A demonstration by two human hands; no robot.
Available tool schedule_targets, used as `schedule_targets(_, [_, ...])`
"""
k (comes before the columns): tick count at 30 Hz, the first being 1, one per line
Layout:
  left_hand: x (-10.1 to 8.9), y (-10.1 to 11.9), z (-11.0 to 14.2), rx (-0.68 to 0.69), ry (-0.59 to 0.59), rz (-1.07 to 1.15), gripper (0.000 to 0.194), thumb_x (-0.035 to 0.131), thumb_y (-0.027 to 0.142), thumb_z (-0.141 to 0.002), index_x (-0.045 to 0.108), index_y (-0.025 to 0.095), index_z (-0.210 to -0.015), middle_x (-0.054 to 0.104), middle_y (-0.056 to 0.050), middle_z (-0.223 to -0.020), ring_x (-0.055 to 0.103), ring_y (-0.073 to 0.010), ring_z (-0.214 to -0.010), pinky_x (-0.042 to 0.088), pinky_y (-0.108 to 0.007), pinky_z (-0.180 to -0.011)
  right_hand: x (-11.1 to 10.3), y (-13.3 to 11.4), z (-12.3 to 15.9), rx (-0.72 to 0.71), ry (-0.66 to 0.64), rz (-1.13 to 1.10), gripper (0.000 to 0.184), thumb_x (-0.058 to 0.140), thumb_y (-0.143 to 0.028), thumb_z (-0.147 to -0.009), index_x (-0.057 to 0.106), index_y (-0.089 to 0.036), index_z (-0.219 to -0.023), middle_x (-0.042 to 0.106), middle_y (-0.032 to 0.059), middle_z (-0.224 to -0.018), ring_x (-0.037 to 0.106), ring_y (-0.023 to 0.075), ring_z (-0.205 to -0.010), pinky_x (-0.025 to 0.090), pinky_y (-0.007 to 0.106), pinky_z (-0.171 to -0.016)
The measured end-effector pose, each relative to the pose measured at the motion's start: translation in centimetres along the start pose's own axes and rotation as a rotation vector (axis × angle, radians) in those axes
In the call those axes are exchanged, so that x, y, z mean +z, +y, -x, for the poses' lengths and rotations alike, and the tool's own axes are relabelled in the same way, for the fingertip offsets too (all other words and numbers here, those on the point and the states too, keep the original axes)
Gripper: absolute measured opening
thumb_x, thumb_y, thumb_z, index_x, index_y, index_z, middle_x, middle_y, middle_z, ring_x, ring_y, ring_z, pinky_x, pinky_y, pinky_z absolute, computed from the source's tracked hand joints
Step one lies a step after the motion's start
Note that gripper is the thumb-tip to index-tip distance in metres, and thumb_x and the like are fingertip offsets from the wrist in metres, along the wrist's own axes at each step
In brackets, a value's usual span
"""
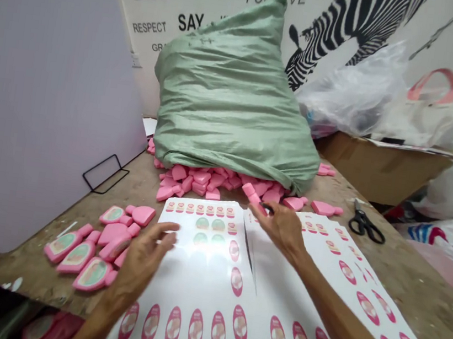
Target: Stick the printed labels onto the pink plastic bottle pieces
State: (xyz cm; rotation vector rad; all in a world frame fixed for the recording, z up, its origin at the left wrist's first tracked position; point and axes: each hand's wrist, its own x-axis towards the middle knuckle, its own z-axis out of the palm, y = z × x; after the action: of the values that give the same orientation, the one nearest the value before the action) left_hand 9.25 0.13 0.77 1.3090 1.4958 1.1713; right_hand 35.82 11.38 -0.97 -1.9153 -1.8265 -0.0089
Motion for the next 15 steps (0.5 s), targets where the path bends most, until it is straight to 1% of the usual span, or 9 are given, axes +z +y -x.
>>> schedule_targets(1, [1.8, 0.1, 0.4, -0.061, -0.078, 0.144, 0.041, 0.051, 0.048, -0.085, 0.059, 0.018, -0.112, 0.062, -0.012, -0.115, 0.061, -0.0249, -0.101, 0.05, -0.036, -0.085, -0.6, -1.1, 2.0, -0.034, -0.057, -0.156, 0.039, 0.056, -0.055, -0.079, 0.07, -0.019, -0.087, 0.07, 0.0059, -0.073, 0.064, 0.0216, -0.064, 0.044, 0.03, -0.058])
schedule_targets(3, [4.9, -0.3, 1.2, -0.156, -0.14, 0.39, 0.048, 0.051, 0.05, -0.086, 0.054, 0.019, -0.122, 0.052, -0.013, -0.133, 0.051, -0.0262, -0.12, 0.046, -0.035, -0.093, -1.4, -3.4, 6.2, -0.084, -0.225, -0.415, 0.03, 0.056, -0.049, -0.08, 0.069, -0.023, -0.082, 0.07, 0.0018, -0.072, 0.064, 0.0201, -0.062, 0.047, 0.03, -0.057])
schedule_targets(5, [7.0, -1.0, 2.2, -0.237, -0.096, 0.524, 0.052, 0.056, 0.051, -0.082, 0.052, 0.02, -0.125, 0.046, -0.012, -0.139, 0.041, -0.0274, -0.131, 0.043, -0.034, -0.098, -1.6, -5.5, 9.8, -0.104, -0.309, -0.542, 0.022, 0.057, -0.044, -0.081, 0.069, -0.026, -0.084, 0.071, 0.0015, -0.079, 0.066, 0.0222, -0.068, 0.052, 0.032, -0.062])
schedule_targets(6, [7.5, -1.4, 2.6, -0.256, -0.058, 0.553, 0.053, 0.06, 0.05, -0.08, 0.053, 0.02, -0.123, 0.048, -0.013, -0.138, 0.039, -0.0283, -0.132, 0.043, -0.033, -0.098, -1.7, -6.2, 11.1, -0.111, -0.341, -0.575, 0.019, 0.059, -0.041, -0.079, 0.069, -0.028, -0.087, 0.072, 0.0015, -0.082, 0.066, 0.0235, -0.072, 0.053, 0.034, -0.065])
schedule_targets(9, [7.2, -2.2, 3.4, -0.203, 0.021, 0.562, 0.051, 0.069, 0.045, -0.074, 0.056, 0.017, -0.114, 0.058, -0.015, -0.125, 0.046, -0.0296, -0.125, 0.046, -0.032, -0.094, -1.8, -7.0, 12.8, -0.167, -0.468, -0.673, 0.024, 0.062, -0.034, -0.076, 0.067, -0.032, -0.099, 0.071, 0.0001, -0.093, 0.066, 0.0248, -0.083, 0.055, 0.035, -0.075])
schedule_targets(11, [6.2, -2.1, 3.3, -0.214, 0.02, 0.52, 0.046, 0.067, 0.045, -0.075, 0.055, 0.016, -0.108, 0.062, -0.015, -0.117, 0.057, -0.0274, -0.111, 0.051, -0.03, -0.084, -2.1, -6.3, 12.3, -0.209, -0.583, -0.731, 0.031, 0.061, -0.034, -0.077, 0.063, -0.03, -0.108, 0.07, 0.0003, -0.094, 0.065, 0.0227, -0.084, 0.054, 0.034, -0.075])
schedule_targets(12, [5.6, -1.9, 3.0, -0.242, 0.02, 0.494, 0.044, 0.066, 0.047, -0.076, 0.054, 0.016, -0.105, 0.063, -0.016, -0.114, 0.062, -0.0254, -0.101, 0.053, -0.03, -0.078, -2.1, -5.8, 11.7, -0.207, -0.604, -0.732, 0.032, 0.058, -0.037, -0.08, 0.06, -0.028, -0.111, 0.069, 0.0011, -0.092, 0.065, 0.0212, -0.08, 0.054, 0.033, -0.072])
schedule_targets(13, [5.2, -1.7, 2.6, -0.272, 0.016, 0.469, 0.043, 0.064, 0.048, -0.077, 0.053, 0.016, -0.103, 0.064, -0.016, -0.112, 0.064, -0.023, -0.091, 0.054, -0.03, -0.071, -1.9, -5.1, 10.9, -0.184, -0.586, -0.711, 0.033, 0.053, -0.04, -0.083, 0.058, -0.025, -0.112, 0.068, 0.0017, -0.087, 0.064, 0.0195, -0.074, 0.053, 0.032, -0.068])
schedule_targets(15, [4.7, -1.2, 1.6, -0.291, -0.024, 0.429, 0.041, 0.062, 0.049, -0.078, 0.051, 0.016, -0.1, 0.064, -0.015, -0.107, 0.065, -0.0189, -0.074, 0.055, -0.029, -0.06, -1.1, -3.9, 9.2, -0.112, -0.468, -0.609, 0.032, 0.042, -0.044, -0.09, 0.053, -0.022, -0.11, 0.065, 0.0012, -0.078, 0.06, 0.0169, -0.064, 0.049, 0.03, -0.062])
